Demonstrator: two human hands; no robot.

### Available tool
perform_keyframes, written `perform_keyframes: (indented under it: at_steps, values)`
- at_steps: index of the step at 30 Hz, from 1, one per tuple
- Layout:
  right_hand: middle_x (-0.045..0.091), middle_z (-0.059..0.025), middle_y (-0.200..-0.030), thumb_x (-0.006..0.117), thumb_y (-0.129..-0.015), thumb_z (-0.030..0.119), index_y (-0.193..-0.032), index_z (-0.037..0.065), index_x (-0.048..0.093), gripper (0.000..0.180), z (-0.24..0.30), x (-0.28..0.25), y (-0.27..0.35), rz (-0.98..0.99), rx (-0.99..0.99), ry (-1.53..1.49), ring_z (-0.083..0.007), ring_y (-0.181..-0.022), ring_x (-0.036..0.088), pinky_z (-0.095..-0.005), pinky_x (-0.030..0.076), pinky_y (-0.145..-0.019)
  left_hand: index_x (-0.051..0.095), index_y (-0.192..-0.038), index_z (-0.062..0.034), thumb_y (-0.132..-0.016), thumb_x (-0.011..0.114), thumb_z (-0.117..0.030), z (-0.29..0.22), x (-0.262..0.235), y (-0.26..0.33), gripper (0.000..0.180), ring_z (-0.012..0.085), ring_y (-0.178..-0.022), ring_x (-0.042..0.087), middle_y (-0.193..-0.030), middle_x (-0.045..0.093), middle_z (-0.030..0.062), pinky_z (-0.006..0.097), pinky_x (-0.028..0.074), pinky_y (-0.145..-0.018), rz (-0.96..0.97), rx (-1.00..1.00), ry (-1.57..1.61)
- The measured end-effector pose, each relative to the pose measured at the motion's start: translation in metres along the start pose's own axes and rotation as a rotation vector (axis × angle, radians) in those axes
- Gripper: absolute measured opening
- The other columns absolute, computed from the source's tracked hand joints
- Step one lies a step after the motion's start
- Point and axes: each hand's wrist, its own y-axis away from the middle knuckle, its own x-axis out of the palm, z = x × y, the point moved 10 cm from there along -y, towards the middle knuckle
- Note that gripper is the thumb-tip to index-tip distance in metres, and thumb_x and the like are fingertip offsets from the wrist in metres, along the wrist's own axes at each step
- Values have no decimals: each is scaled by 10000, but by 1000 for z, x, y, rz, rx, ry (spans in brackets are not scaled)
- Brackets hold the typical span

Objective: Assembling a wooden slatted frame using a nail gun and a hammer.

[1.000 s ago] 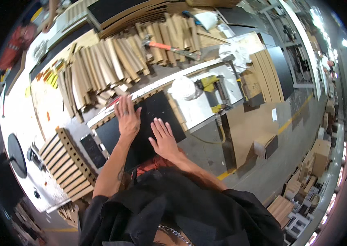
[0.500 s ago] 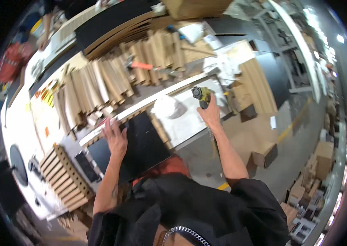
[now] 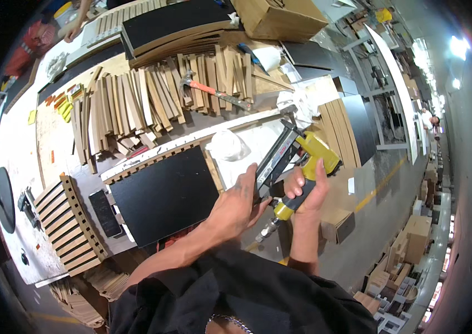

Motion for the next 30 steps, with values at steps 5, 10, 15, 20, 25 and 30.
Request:
perform_keyframes:
  at_steps: [5,10,15,20,25,30]
  values:
    - [414,-4,-560,448,-991,635,-663,91,485,636,-30,8,-8,-39,-18,-137,-111,-419,399,-259,381,-407,273,-1459,61,-866,753,-218,0,-39,51,812,409,-821,681,-1043,607,270,449,572,-677,-61,-6,-125]
    - [415,-10,-543,416,-994,649,-669,97,494,645,-58,30,-10,57,96,-68,-129,-432,424,-276,397,-426,341,-1446,54,-931,681,-318,39,-47,68,720,301,-949,693,-1107,646,220,402,551,-861,-289,-104,308]
    - [528,-71,-629,424,-965,693,-725,80,530,667,-77,32,17,-40,-15,150,-187,-525,519,-319,479,-547,645,-1212,23,-1065,484,-418,112,-30,42,492,128,-897,624,-943,693,94,287,488,-820,-545,-470,1169]
    - [639,-140,-1079,727,-895,394,-1511,-30,297,863,-25,96,-8,205,-225,228,-193,-615,616,-326,538,-560,639,-1207,25,-1054,483,-432,118,1,32,507,136,-741,647,-901,690,92,289,534,-699,-352,-362,1191]
    - [654,-129,-1058,687,-843,4,-1475,-8,415,689,-97,81,-66,-56,175,881,-123,-616,583,-242,500,-532,582,-1284,-11,-874,751,-252,196,-100,42,505,343,-1129,602,-1209,630,162,461,429,-990,-504,-216,-390]
    - [655,-120,-1010,644,-840,-78,-1473,52,438,678,-153,48,-108,-8,332,935,-85,-697,596,-223,521,-594,474,-1408,-50,-834,785,-254,262,-106,52,684,293,-1353,445,-1426,493,111,537,210,-1165,-467,-251,-754]
